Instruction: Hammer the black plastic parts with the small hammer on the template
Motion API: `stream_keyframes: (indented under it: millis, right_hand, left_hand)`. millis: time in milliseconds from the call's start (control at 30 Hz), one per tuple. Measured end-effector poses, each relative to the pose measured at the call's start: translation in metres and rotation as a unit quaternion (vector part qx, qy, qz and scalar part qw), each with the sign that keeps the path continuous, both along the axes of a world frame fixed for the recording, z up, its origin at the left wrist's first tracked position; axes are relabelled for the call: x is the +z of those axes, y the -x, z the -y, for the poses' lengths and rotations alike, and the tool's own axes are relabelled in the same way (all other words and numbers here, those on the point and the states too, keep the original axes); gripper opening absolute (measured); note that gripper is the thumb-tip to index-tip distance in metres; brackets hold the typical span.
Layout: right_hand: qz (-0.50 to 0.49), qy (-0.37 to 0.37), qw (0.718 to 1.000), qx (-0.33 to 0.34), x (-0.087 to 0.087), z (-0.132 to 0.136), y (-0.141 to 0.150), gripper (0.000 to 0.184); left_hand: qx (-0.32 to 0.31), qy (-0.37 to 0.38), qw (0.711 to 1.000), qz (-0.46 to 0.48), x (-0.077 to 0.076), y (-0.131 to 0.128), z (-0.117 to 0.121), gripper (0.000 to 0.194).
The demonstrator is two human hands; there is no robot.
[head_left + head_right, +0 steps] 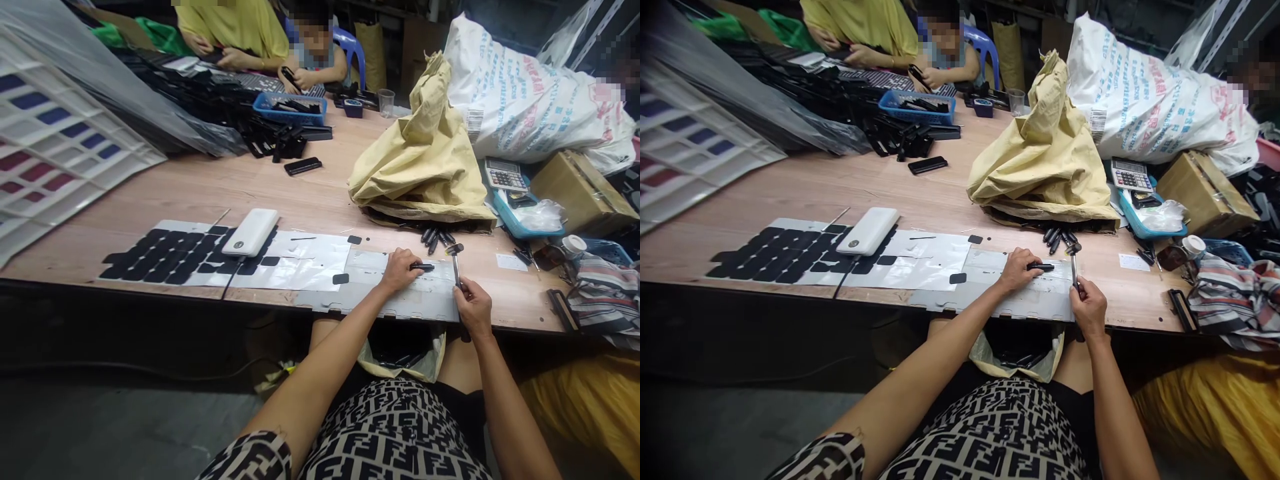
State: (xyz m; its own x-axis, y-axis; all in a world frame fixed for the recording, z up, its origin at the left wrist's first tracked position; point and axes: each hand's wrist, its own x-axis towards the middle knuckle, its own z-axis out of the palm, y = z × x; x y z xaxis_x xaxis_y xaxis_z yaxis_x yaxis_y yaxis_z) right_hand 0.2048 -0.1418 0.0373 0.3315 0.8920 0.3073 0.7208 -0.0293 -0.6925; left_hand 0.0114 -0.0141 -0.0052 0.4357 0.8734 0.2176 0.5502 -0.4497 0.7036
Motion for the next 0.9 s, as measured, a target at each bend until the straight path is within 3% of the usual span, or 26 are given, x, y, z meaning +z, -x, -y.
stream_keyframes:
  millis: [167,367,767,900]
  right_hand:
    - [0.08,0.001,0.994,0.07,0.01,0.015,0.021,0.032]
    - [0.128,-0.026,0.989,0.072,0.004,0.02,0.03,0.031]
    - [0.119,-0.018,0.988,0.102,0.004,0.016,0.045,0.031]
    - [0.097,-0.005,0.992,0.085,0.001,0.011,0.034,0.033]
  left_hand:
    - [0.012,0.016,1.0,0.0,0.003,0.0,-0.001,0.015]
    - [0.015,0.025,1.0,-0.005,0.006,0.0,0.0,0.013]
    - [0.013,0.019,1.0,0.007,0.004,0.0,0.0,0.015]
    - [0.01,0.019,1.0,0.007,0.002,0.0,-0.002,0.014]
